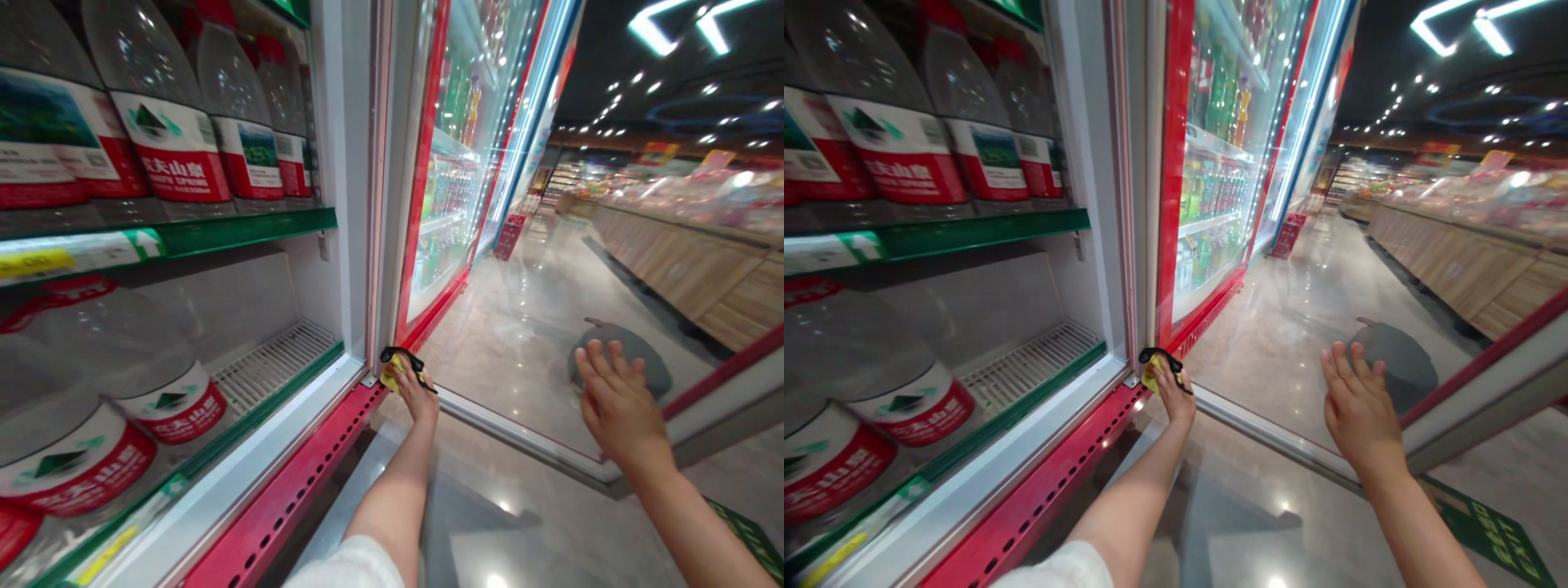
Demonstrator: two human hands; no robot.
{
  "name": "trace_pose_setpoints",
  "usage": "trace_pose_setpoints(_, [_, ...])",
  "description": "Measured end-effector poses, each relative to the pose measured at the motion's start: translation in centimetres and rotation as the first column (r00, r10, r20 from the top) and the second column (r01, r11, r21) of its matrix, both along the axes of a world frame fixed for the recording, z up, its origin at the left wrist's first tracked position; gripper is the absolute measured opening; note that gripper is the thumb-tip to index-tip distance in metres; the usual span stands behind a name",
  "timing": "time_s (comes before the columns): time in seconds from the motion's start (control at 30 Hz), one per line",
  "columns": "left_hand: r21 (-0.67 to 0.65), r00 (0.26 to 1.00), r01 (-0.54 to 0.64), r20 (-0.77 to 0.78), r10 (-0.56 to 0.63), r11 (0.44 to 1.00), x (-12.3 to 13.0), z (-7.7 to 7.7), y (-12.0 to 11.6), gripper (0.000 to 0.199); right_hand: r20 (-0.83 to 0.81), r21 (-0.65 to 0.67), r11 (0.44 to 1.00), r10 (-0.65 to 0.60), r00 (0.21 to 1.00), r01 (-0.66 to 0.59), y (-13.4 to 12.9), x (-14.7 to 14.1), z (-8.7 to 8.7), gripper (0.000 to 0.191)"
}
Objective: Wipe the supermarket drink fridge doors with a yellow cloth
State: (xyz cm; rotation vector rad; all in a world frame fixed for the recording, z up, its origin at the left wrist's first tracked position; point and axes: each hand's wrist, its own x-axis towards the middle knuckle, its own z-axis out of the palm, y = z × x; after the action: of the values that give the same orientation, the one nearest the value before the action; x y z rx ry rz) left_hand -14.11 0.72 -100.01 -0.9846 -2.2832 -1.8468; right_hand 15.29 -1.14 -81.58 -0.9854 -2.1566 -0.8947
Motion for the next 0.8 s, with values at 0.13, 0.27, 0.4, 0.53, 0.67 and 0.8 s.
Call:
trace_pose_setpoints(0.13, [0.01, 0.993, -0.096, 0.072, 0.096, 0.995, 0.7, 1.1, 1.1, 0.071, -0.003, -0.027, 1.0, -0.007, 1.0, 0.007, 0.2, 0.0, 0.2, 0.066])
trace_pose_setpoints(0.27, [-0.002, 0.985, -0.135, 0.104, 0.134, 0.991, 5.5, 1.7, 1.8, 0.073, -0.027, -0.052, 0.999, 0.006, 1.0, -0.008, 0.2, -0.2, 0.2, 0.064])
trace_pose_setpoints(0.4, [-0.017, 0.989, -0.126, 0.082, 0.127, 0.992, 8.0, 1.7, 2.0, 0.071, -0.041, -0.06, 0.998, 0.027, 0.999, -0.029, 0.2, -0.1, 0.1, 0.073])
trace_pose_setpoints(0.53, [-0.024, 0.989, -0.135, 0.05, 0.136, 0.991, 3.5, 2.1, 1.7, 0.07, -0.016, -0.069, 0.996, 0.048, 0.999, -0.049, 0.3, 0.3, 0.4, 0.078])
trace_pose_setpoints(0.67, [-0.032, 0.996, -0.094, -0.016, 0.093, 0.995, -0.7, 1.7, 1.1, 0.068, 0.008, -0.106, 0.992, 0.064, 0.998, -0.063, 0.2, 0.7, 0.8, 0.076])
trace_pose_setpoints(0.8, [-0.068, 0.993, 0.004, -0.12, -0.012, 0.998, 1.6, 0.0, 0.4, 0.07, 0.002, -0.14, 0.985, 0.103, 0.995, -0.101, 0.1, 0.8, 0.9, 0.073])
